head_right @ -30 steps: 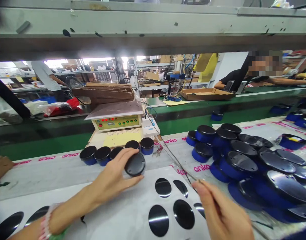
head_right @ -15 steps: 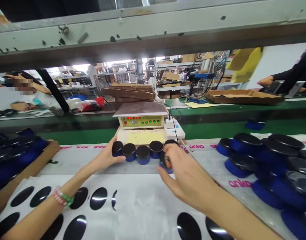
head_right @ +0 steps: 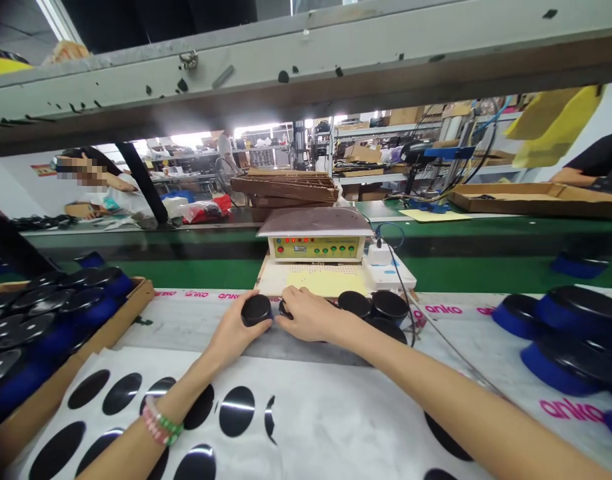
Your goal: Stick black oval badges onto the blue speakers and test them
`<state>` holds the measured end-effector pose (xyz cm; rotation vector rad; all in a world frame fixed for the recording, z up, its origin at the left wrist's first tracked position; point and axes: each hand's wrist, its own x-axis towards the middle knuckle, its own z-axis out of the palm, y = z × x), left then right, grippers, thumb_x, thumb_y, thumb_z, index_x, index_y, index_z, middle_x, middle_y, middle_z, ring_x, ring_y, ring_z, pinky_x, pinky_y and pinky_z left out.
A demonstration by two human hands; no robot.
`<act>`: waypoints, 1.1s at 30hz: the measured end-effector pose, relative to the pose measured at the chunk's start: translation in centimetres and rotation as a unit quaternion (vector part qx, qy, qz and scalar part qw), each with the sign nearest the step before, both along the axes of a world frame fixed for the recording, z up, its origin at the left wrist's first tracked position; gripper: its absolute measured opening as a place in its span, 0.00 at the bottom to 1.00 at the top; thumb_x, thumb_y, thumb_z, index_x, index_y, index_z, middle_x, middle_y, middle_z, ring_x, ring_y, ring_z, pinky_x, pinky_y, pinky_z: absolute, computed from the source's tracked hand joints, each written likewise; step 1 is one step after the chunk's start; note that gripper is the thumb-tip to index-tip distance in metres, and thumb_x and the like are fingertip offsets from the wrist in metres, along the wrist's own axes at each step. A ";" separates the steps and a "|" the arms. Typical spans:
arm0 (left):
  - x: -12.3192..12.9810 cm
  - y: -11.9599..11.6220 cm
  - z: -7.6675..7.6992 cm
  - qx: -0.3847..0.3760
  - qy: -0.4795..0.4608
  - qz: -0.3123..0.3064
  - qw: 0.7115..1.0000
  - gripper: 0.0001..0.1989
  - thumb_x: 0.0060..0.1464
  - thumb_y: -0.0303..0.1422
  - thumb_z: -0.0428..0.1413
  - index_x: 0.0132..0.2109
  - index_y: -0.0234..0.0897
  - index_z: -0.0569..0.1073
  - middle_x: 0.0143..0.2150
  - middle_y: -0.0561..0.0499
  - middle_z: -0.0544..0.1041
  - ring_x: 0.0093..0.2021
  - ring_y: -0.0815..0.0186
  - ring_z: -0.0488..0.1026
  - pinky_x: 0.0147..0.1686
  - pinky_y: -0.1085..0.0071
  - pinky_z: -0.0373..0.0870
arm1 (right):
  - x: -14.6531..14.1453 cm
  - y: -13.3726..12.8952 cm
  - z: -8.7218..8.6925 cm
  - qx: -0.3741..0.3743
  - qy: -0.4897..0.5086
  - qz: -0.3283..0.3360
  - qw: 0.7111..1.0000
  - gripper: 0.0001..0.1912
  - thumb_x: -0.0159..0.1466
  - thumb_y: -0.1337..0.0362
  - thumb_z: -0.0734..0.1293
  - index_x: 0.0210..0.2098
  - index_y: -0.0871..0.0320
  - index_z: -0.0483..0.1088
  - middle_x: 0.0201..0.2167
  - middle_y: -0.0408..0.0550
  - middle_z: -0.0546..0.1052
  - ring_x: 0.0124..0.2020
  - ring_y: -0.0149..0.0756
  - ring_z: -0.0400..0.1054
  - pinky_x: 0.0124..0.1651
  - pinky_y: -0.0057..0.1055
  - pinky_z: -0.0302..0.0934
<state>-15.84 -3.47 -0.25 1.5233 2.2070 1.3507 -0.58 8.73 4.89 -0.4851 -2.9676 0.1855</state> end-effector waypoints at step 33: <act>-0.9 -4.8 6.1 0.052 0.138 0.086 0.985 0.34 0.52 0.42 0.58 0.63 0.43 0.55 0.53 0.46 0.68 0.53 0.56 0.69 0.55 0.58 0.65 | 2.6 -1.5 4.9 -0.044 0.120 -0.053 0.990 0.13 0.67 0.55 0.58 0.39 0.59 0.60 0.35 0.50 0.70 0.34 0.39 0.66 0.35 0.33 0.59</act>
